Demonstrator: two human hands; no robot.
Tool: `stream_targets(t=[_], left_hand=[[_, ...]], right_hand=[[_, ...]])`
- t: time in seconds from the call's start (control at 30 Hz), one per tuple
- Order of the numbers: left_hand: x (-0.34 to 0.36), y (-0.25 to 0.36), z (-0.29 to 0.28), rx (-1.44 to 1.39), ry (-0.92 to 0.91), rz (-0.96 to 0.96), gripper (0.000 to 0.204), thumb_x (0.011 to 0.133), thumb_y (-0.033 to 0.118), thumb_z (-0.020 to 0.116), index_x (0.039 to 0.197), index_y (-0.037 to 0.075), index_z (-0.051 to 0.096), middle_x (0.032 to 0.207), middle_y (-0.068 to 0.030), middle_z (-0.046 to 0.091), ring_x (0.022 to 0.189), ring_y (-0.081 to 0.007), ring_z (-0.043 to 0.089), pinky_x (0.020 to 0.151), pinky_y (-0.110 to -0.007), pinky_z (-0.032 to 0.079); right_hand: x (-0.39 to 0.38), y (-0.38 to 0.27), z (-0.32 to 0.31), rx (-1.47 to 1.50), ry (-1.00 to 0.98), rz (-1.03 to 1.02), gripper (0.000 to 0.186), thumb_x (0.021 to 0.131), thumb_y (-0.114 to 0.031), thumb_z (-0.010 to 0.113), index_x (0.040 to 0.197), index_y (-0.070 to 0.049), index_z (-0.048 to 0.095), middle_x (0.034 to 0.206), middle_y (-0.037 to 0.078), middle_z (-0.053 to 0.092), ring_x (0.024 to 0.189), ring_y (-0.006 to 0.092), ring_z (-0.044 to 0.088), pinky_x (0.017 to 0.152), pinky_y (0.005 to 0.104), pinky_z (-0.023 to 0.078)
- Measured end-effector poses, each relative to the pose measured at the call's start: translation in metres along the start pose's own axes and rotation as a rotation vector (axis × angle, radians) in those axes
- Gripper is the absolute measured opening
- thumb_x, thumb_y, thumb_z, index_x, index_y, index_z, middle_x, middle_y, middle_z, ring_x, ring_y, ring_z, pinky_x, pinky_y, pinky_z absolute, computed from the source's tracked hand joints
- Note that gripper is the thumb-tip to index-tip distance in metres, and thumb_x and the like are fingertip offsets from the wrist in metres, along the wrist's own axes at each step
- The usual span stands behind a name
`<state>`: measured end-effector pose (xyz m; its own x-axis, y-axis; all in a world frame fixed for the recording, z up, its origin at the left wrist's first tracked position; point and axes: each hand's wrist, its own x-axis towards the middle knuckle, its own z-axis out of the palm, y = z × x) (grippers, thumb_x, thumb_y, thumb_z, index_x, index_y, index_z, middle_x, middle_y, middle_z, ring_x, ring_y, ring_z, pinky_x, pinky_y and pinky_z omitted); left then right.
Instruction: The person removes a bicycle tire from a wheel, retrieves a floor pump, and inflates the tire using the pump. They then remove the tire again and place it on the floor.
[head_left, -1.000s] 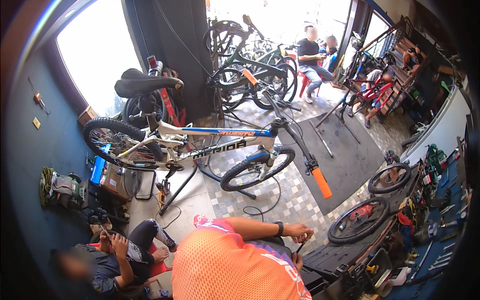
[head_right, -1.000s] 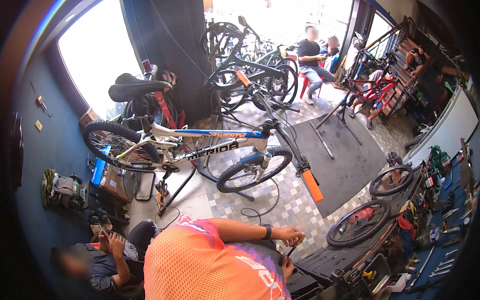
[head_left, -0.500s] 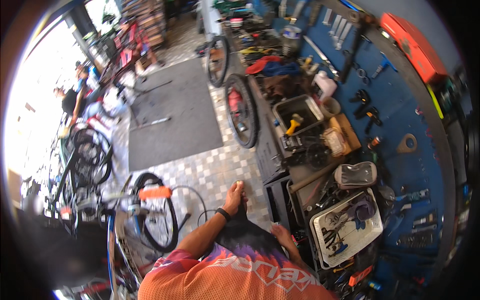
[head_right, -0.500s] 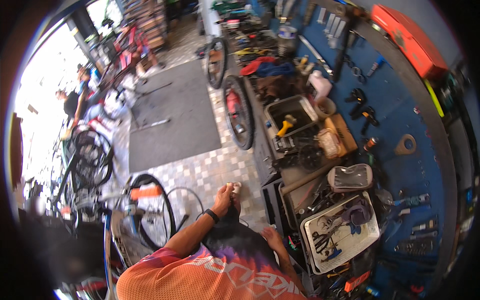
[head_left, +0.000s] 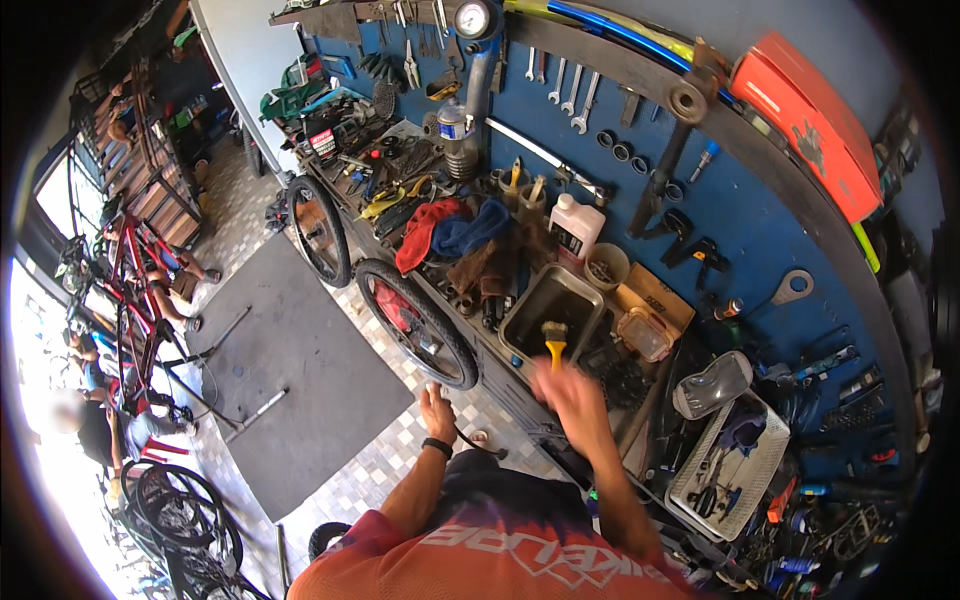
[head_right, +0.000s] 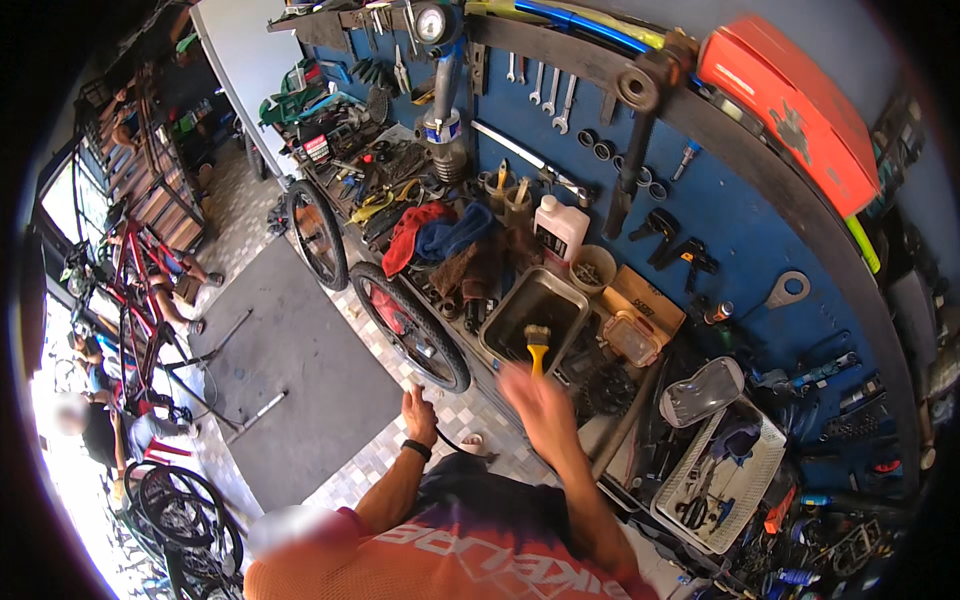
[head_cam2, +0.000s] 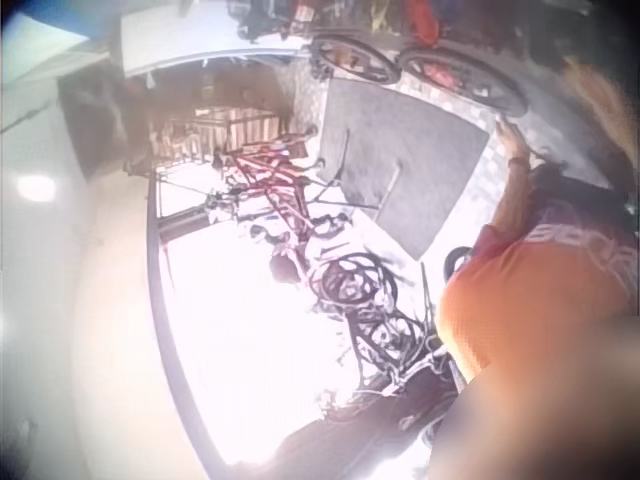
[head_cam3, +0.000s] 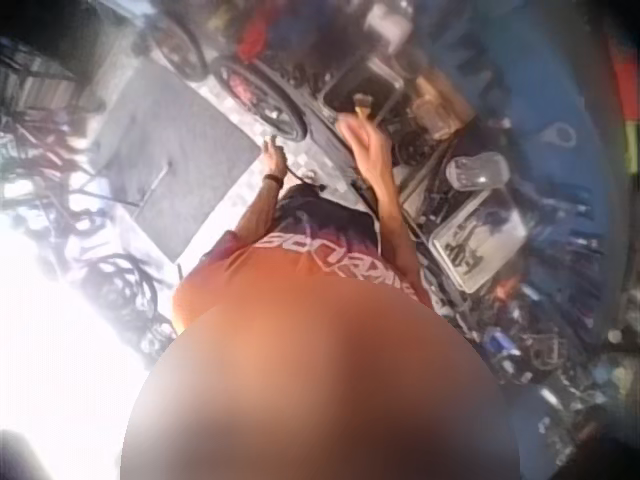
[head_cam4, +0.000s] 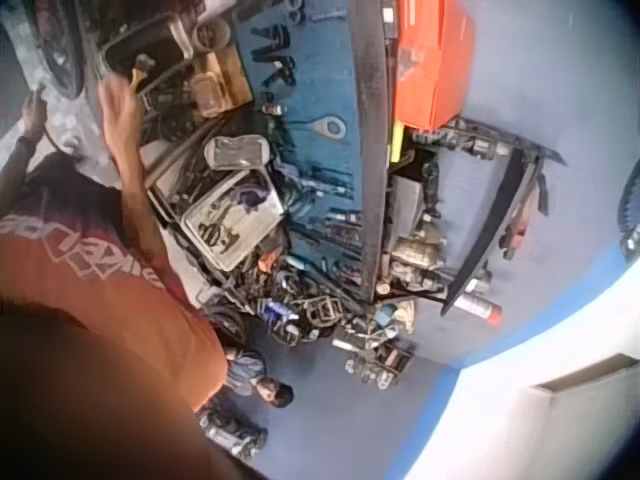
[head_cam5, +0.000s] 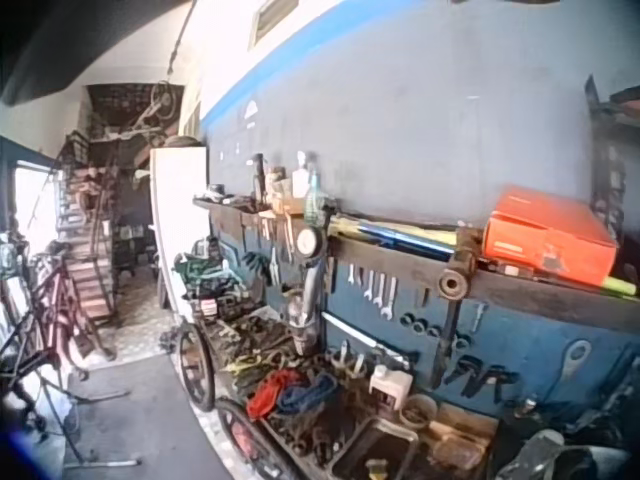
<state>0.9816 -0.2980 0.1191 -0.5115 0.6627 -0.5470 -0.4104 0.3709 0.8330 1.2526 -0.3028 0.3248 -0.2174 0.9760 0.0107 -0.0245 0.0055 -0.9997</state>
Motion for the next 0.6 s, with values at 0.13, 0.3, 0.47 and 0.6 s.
stream_targets(t=[0.13,0.3,0.47,0.6], left_hand=[[0.01,0.095,0.025,0.07,-0.21,0.471,0.044,0.113,0.05,0.052,0.126,0.011,0.066,0.066,0.0088,0.038,0.054,-0.0043,0.035,0.048,-0.026,0.028],[-0.016,0.166,0.023,-0.051,-0.5,0.369,0.038,0.115,0.04,0.054,0.128,0.008,0.07,0.068,0.0116,0.038,0.057,-0.0016,0.032,0.05,-0.024,0.025],[-0.021,0.203,-0.01,0.06,-0.438,0.378,0.04,0.112,0.042,0.057,0.114,0.004,0.071,0.072,0.0068,0.043,0.064,-0.0045,0.039,0.056,-0.026,0.032],[-0.018,0.239,-0.024,0.155,-0.37,0.59,0.037,0.111,0.036,0.06,0.115,0.0,0.069,0.072,0.0007,0.049,0.066,-0.0086,0.042,0.059,-0.03,0.037]], right_hand=[[0.295,-0.16,0.085,-0.13,0.373,-0.552,0.091,0.093,-0.049,0.083,0.155,0.007,0.046,0.153,0.026,0.055,0.139,0.0305,0.057,0.116,0.0414,0.047],[0.432,-0.24,0.107,-0.028,0.323,-0.417,0.061,0.089,-0.057,0.082,0.104,0.002,0.074,0.094,0.012,0.077,0.098,0.0189,0.073,0.081,0.0388,0.056],[0.41,-0.286,0.14,0.078,0.263,-0.809,0.028,0.102,-0.034,0.074,0.096,-0.009,0.063,0.077,-0.002,0.06,0.059,0.0079,0.056,0.049,0.0251,0.042],[0.352,-0.282,0.185,0.383,-0.051,-0.519,0.043,0.105,-0.044,0.062,0.076,-0.015,0.049,0.06,-0.004,0.037,0.05,0.014,0.035,0.053,0.0336,0.04]])
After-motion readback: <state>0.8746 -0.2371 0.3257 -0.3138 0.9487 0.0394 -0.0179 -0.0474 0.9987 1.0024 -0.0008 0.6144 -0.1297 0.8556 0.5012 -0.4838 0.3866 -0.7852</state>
